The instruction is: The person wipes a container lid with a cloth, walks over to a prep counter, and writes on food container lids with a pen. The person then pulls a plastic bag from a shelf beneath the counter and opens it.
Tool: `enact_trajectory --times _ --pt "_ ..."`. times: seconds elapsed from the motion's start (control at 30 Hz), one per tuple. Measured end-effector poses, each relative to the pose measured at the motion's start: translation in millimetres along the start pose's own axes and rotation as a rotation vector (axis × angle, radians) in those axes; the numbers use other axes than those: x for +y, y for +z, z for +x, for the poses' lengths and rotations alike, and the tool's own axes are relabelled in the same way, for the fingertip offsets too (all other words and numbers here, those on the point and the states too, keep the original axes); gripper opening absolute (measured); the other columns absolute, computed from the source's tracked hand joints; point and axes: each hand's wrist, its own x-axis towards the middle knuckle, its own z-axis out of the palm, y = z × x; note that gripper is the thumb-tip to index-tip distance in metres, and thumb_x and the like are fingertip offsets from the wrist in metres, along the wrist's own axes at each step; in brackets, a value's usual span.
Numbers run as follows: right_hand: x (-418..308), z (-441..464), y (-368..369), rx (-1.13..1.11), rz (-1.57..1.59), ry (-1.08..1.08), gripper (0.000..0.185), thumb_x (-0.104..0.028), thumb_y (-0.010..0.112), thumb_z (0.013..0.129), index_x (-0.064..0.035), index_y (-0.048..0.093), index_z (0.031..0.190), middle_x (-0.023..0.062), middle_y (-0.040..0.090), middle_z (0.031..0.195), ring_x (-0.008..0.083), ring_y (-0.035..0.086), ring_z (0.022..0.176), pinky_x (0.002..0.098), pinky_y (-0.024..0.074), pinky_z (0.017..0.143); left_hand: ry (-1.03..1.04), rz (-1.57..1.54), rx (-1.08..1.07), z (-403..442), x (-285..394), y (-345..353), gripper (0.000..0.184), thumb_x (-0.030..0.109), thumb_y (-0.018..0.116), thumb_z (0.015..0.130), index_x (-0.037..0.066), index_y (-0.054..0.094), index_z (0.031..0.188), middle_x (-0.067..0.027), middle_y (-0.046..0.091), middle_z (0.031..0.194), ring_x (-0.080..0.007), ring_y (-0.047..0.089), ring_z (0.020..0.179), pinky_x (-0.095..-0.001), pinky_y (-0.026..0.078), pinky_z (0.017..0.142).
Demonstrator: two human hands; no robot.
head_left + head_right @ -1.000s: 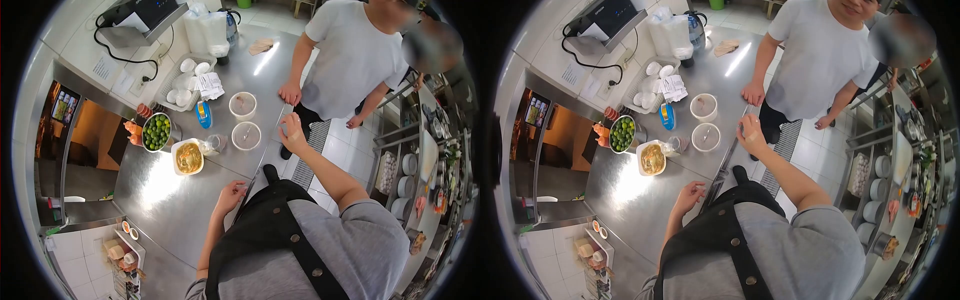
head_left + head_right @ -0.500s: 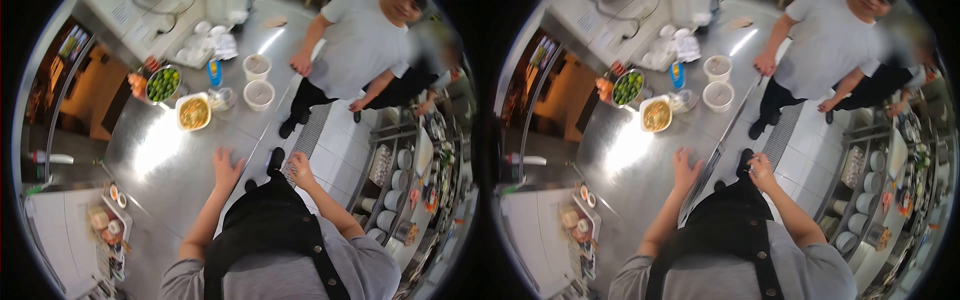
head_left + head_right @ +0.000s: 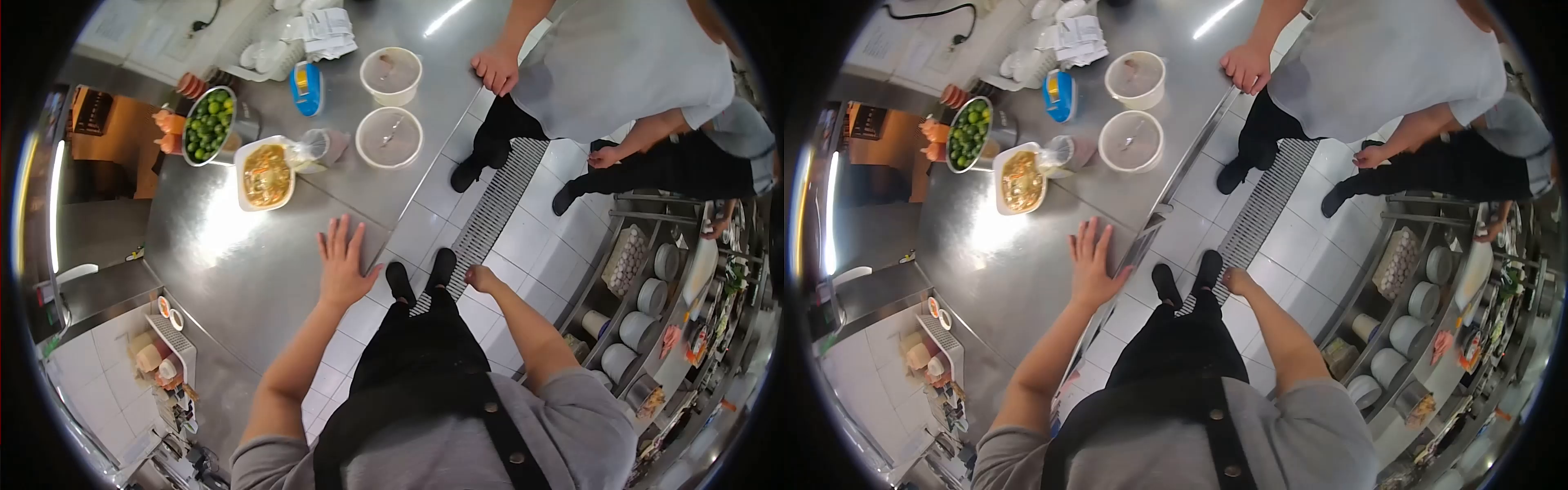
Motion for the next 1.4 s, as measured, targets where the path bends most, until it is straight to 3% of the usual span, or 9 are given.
enact_trajectory --times 0.23,0.47,0.8,0.93,1.23,1.3,1.33,1.37,1.4 --pt "49.9 217.1 21.2 -0.188 -0.46 -0.133 0.029 -0.025 0.053 0.091 -0.0149 0.067 0.115 0.0115 0.065 0.115 0.032 0.062 0.105 0.0442 0.0529 0.085 -0.056 0.033 -0.006 14.8 -1.2 8.9 0.079 0.022 0.079 0.064 0.011 0.049 0.136 -0.0182 0.033 0.15 -0.0414 0.026 0.14 -0.0611 0.013 0.113" --pt "-5.7 352.9 -0.8 0.219 0.308 0.228 0.043 -0.041 0.051 0.093 -0.0041 0.065 0.11 0.0225 0.064 0.112 0.0404 0.059 0.108 0.0455 0.0477 0.093 -0.111 0.017 -0.035 14.9 -10.6 9.3 0.075 0.023 0.081 0.058 0.011 0.058 0.128 -0.0199 0.043 0.144 -0.0424 0.035 0.136 -0.0608 0.017 0.112" --pt "-42.0 266.4 -27.3 0.173 0.222 -0.063 0.041 -0.038 0.052 0.093 -0.0019 0.066 0.104 0.0222 0.065 0.11 0.0398 0.06 0.107 0.046 0.0481 0.092 -0.138 0.034 -0.022 19.4 -8.8 0.9 0.074 0.028 0.082 0.057 0.018 0.059 0.127 -0.0144 0.047 0.142 -0.0349 0.041 0.134 -0.0541 0.022 0.112" --pt "62.0 246.5 33.7 -0.181 -0.47 -0.297 0.03 -0.026 0.05 0.09 -0.0057 0.072 0.091 0.0172 0.068 0.104 0.0351 0.062 0.104 0.0445 0.0483 0.091 -0.13 0.036 -0.025 19.3 -7.0 -2.8 0.076 0.029 0.082 0.058 0.02 0.057 0.13 -0.0127 0.045 0.144 -0.0338 0.041 0.133 -0.0529 0.022 0.112" --pt "70.1 86.3 6.3 0.093 0.102 0.482 0.042 -0.022 0.055 0.083 0.0012 0.06 0.118 0.019 0.059 0.124 0.0368 0.047 0.123 0.0424 0.0286 0.108 -0.063 -0.004 0.02 14.0 -3.4 -11.7 0.078 0.029 0.081 0.063 0.017 0.053 0.134 -0.0141 0.04 0.147 -0.0343 0.034 0.138 -0.0527 0.021 0.113" --pt "50.5 68.8 -4.3 -0.018 0.052 0.413 0.037 -0.021 0.054 0.082 0.0006 0.064 0.111 0.0214 0.06 0.123 0.0347 0.051 0.121 0.0422 0.0356 0.105 -0.048 -0.001 0.038 10.2 -3.9 -11.7 0.08 0.029 0.081 0.063 0.018 0.051 0.136 -0.0137 0.039 0.148 -0.0351 0.034 0.137 -0.0545 0.021 0.112" --pt "80.6 91.4 40.3 0.111 0.355 0.593 0.036 -0.024 0.055 0.083 -0.0021 0.067 0.109 0.0209 0.065 0.113 0.0342 0.063 0.104 0.0455 0.0491 0.089 -0.039 -0.004 0.048 9.1 -3.0 -12.3 0.08 0.029 0.081 0.063 0.018 0.05 0.136 -0.0136 0.039 0.148 -0.0354 0.035 0.137 -0.055 0.022 0.112" --pt "81.8 93.8 45.1 0.017 0.491 0.538 0.026 -0.023 0.063 0.084 -0.0072 0.065 0.105 0.0091 0.065 0.08 0.0211 0.061 0.057 0.0347 0.0485 0.044 -0.024 -0.007 0.057 9.4 -2.6 -12.9 0.08 0.029 0.08 0.063 0.018 0.05 0.136 -0.0135 0.039 0.148 -0.0357 0.035 0.136 -0.0555 0.022 0.112" --pt "55.3 80.1 28.4 0.032 0.601 0.542 0.025 -0.023 0.064 0.084 -0.0075 0.065 0.103 0.0073 0.063 0.078 0.0189 0.059 0.057 0.0342 0.048 0.045 -0.013 -0.007 0.064 8.5 -2.1 -12.5 0.08 0.03 0.08 0.064 0.017 0.049 0.137 -0.0133 0.038 0.147 -0.0363 0.033 0.136 -0.0563 0.021 0.111"
